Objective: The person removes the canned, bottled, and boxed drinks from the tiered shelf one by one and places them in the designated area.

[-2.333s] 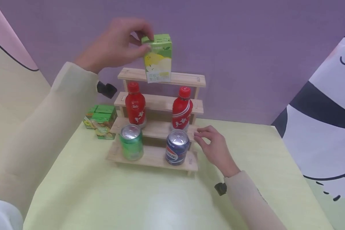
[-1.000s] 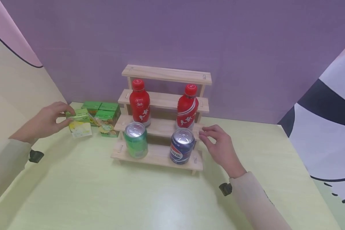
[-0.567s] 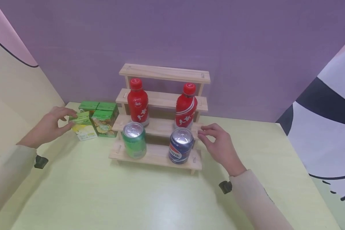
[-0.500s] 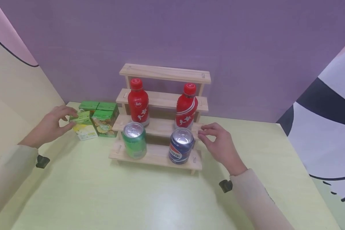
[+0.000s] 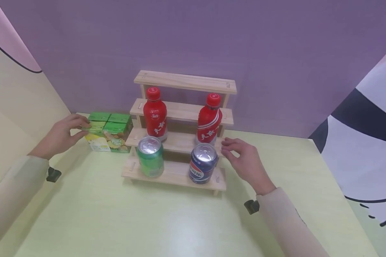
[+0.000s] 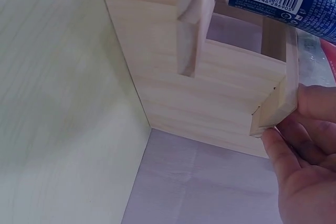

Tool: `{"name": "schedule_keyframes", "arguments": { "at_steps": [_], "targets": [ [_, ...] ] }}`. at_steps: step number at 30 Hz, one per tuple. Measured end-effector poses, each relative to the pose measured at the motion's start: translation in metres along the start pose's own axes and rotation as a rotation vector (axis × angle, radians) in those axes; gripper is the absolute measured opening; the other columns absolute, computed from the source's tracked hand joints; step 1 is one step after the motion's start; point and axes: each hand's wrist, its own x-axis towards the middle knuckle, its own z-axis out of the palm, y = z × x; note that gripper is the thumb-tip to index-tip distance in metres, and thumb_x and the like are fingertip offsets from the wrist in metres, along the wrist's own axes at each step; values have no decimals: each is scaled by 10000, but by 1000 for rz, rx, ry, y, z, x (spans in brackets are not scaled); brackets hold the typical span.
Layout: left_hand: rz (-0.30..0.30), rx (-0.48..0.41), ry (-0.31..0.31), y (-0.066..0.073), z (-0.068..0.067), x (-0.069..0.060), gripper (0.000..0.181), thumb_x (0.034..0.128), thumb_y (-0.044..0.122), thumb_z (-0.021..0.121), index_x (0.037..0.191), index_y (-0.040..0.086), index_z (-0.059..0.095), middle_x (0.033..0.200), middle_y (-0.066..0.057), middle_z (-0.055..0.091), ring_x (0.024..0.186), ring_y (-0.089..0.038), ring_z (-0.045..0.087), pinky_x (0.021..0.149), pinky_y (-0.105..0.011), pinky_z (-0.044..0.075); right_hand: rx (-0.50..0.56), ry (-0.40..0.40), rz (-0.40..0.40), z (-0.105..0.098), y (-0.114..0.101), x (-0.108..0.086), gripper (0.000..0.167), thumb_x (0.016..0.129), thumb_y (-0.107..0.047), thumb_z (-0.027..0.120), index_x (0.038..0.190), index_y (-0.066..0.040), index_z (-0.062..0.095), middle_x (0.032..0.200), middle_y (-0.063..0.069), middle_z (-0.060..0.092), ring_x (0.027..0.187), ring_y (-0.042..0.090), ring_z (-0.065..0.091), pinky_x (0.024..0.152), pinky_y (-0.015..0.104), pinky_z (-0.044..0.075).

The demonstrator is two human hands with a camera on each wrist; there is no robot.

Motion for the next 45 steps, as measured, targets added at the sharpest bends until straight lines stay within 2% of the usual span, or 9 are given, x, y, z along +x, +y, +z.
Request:
{"name": "schedule_keyframes", "arguments": {
  "at_steps": [6,10,14,22,28,32,38,42,45],
  "targets": [
    [13,0,8,0,2,3,234,753,-122,710,931,22,660,1050,-89,589,976,-246,536,783,-351,473,12,0,2,0,1,0,175,863,-69,686,1027,-21,722,1183,104,629,1157,305,542,936,523,422],
    [-48,23,19,6,3,6,220,788,-71,674,988,8,628,1107,-123,565,1025,-289,501,789,-393,445,20,-2,-10,0,0,-1,171,866,-66,681,1026,-21,721,1180,111,629,1154,312,544,928,528,426],
    [-70,-16,43,29,2,19,270,828,-3,650,1092,16,597,1169,-111,537,1005,-302,507,798,-429,434,21,-3,-9,0,0,-2,166,871,-79,679,1023,-28,721,1177,113,630,1152,315,546,927,528,426],
    [86,-108,72,87,6,61,425,824,69,701,1224,54,559,1198,-74,554,922,-223,570,847,-412,447,23,12,-26,0,4,-3,155,866,-68,682,1011,-29,719,1171,111,633,1151,309,548,909,506,445],
    [138,-173,13,127,12,92,609,810,143,744,1349,108,464,1316,-46,481,1098,-213,544,884,-388,489,32,24,-36,0,6,-4,161,856,-53,690,1011,-27,723,1163,101,638,1142,287,557,900,484,457],
    [196,-226,7,145,16,110,737,773,152,781,1403,168,399,1346,4,445,1141,-167,498,867,-375,497,45,26,-37,0,6,-4,166,857,-51,688,1016,-19,721,1170,108,634,1146,293,552,898,483,457],
    [278,-262,6,154,23,126,758,761,159,792,1401,192,387,1344,23,444,1150,-132,479,839,-382,509,51,27,-41,2,6,-3,172,860,-54,685,1024,-15,717,1175,111,631,1150,295,549,894,481,460],
    [286,-278,-9,155,24,128,716,757,129,792,1371,150,423,1330,11,462,1144,-127,483,828,-379,515,51,28,-40,2,6,-2,171,862,-61,684,1025,-20,719,1171,107,633,1151,291,549,893,478,460],
    [257,-284,-34,154,25,128,701,769,134,785,1368,149,421,1315,3,476,1119,-141,505,826,-372,515,52,31,-40,2,6,-2,170,862,-64,684,1023,-23,721,1168,103,634,1150,288,551,895,476,459]
  ]
}}
